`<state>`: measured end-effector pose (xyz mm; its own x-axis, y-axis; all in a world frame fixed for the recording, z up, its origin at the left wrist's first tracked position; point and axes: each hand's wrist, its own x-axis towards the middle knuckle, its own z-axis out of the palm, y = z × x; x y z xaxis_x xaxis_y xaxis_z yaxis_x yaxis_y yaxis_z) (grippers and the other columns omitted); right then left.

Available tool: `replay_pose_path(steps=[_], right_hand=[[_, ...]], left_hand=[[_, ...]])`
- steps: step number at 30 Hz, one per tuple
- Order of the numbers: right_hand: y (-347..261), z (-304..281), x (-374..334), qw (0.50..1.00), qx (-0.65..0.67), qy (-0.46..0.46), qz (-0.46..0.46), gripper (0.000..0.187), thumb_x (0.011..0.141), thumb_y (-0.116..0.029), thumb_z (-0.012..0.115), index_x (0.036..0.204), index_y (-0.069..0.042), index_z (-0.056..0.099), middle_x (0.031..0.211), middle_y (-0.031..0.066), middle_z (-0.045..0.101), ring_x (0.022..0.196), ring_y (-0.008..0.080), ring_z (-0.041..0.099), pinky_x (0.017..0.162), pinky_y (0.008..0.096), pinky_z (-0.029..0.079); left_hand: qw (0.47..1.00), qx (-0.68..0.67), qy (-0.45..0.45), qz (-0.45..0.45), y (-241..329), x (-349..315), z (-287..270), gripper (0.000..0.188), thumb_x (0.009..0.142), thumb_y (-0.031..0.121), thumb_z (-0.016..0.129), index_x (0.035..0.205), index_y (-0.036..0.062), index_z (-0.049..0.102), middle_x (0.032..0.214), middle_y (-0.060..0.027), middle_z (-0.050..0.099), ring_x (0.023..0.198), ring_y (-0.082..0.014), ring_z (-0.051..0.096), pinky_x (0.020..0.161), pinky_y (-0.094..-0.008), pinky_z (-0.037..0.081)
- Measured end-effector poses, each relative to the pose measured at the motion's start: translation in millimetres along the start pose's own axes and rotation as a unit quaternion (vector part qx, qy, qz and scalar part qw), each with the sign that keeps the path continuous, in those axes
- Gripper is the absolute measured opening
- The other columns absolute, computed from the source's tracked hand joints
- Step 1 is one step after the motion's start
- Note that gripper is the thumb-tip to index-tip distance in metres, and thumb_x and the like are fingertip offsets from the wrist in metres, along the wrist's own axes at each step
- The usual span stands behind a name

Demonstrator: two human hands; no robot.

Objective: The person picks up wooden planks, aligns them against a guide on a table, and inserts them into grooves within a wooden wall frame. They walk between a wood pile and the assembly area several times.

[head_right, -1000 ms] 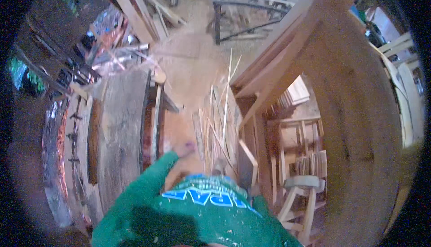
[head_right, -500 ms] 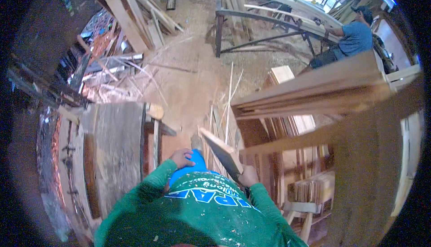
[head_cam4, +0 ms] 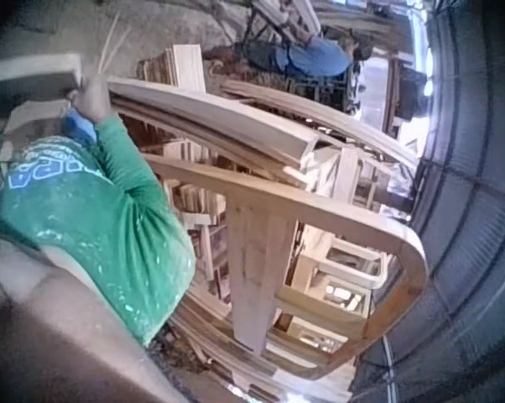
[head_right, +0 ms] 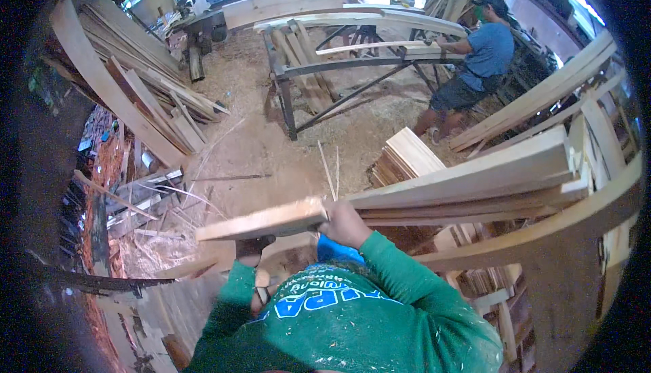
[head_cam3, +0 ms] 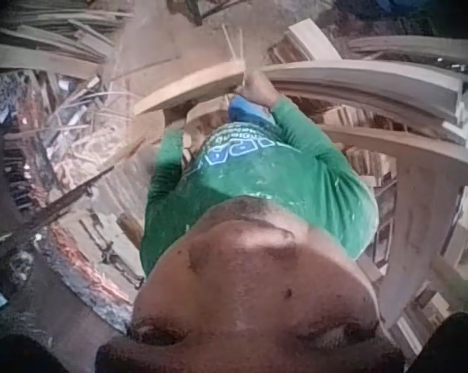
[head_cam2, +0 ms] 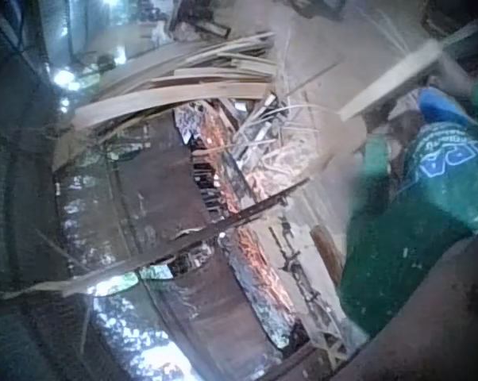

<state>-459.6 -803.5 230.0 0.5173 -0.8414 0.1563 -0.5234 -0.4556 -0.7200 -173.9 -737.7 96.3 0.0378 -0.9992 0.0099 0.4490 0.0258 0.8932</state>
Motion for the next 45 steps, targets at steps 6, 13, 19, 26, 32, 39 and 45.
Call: replay_pose_path(steps=[6, 13, 19, 26, 32, 39, 45], right_hand=[[53, 22, 99, 0.997, 0.011, 0.064, 0.047, 0.049, 0.083, -0.03, 0.086, 0.122, -0.003, 0.071, 0.111, 0.021, 0.074, 0.1, 0.033, 0.073, 0.086, 0.0426, 0.058], [137, 72, 234, 0.985, -0.022, -0.147, 0.092, 0.088, 0.074, -0.032, 0.094, 0.145, -0.001, 0.053, 0.133, 0.0213, 0.066, 0.122, 0.034, 0.065, 0.099, 0.043, 0.055], [93, 94, 387, 0.9, 0.19, -0.391, -0.033, 0.1, 0.077, -0.016, 0.092, 0.157, -0.002, 0.034, 0.145, 0.0158, 0.058, 0.135, 0.0265, 0.055, 0.11, 0.0415, 0.048], [-49, 135, 459, 0.789, 0.068, -0.56, -0.244, 0.042, 0.087, -0.014, 0.083, 0.124, 0.0, 0.069, 0.11, 0.0116, 0.076, 0.099, 0.016, 0.07, 0.089, 0.0319, 0.055], [-151, 215, 474, 0.693, -0.001, -0.602, -0.397, 0.037, 0.085, -0.012, 0.083, 0.119, -0.001, 0.074, 0.098, 0.0122, 0.078, 0.086, 0.0171, 0.073, 0.08, 0.0322, 0.058], [-244, 333, 470, 0.65, -0.044, -0.588, -0.479, 0.037, 0.083, -0.018, 0.083, 0.112, 0.003, 0.073, 0.09, 0.0159, 0.077, 0.081, 0.0257, 0.075, 0.074, 0.0346, 0.058], [-282, 422, 482, 0.65, -0.047, -0.623, -0.432, 0.038, 0.084, -0.018, 0.084, 0.113, 0.004, 0.072, 0.096, 0.013, 0.077, 0.087, 0.0179, 0.073, 0.077, 0.0337, 0.057]], left_hand=[[0.951, 0.109, 0.264, 0.121, 68, 51, -17, 0.066, 0.077, 0.008, 0.089, 0.134, -0.0032, 0.058, 0.129, -0.013, 0.067, 0.116, -0.0203, 0.063, 0.105, -0.0399, 0.049], [0.793, -0.154, 0.507, 0.3, 109, 60, -126, 0.056, 0.096, 0.052, 0.066, 0.135, 0.0125, 0.058, 0.122, -0.0041, 0.067, 0.116, -0.0257, 0.063, 0.108, -0.0455, 0.048], [0.774, -0.26, 0.279, 0.506, 126, 52, -147, 0.077, 0.091, 0.078, 0.053, 0.14, 0.0176, 0.056, 0.113, 0.0005, 0.066, 0.101, -0.0227, 0.065, 0.093, -0.0512, 0.054], [0.556, -0.343, 0.485, 0.581, 77, 5, -147, 0.082, 0.094, 0.079, 0.046, 0.148, 0.0182, 0.049, 0.122, -0.001, 0.065, 0.111, -0.0225, 0.063, 0.1, -0.0473, 0.051], [0.366, -0.41, 0.621, 0.559, 59, -32, -189, 0.092, 0.087, 0.091, 0.037, 0.129, 0.012, 0.055, 0.103, -0.0078, 0.061, 0.096, -0.0308, 0.06, 0.085, -0.0499, 0.051], [0.349, -0.432, 0.598, 0.578, 76, -100, -274, 0.103, 0.087, 0.092, 0.033, 0.151, 0.0129, 0.043, 0.145, -0.0159, 0.054, 0.126, -0.0324, 0.055, 0.106, -0.0553, 0.044], [0.36, -0.334, 0.767, 0.412, 73, -150, -313, 0.082, 0.102, 0.068, 0.045, 0.155, 0.0064, 0.04, 0.148, -0.0139, 0.055, 0.131, -0.0279, 0.056, 0.106, -0.0492, 0.048]])
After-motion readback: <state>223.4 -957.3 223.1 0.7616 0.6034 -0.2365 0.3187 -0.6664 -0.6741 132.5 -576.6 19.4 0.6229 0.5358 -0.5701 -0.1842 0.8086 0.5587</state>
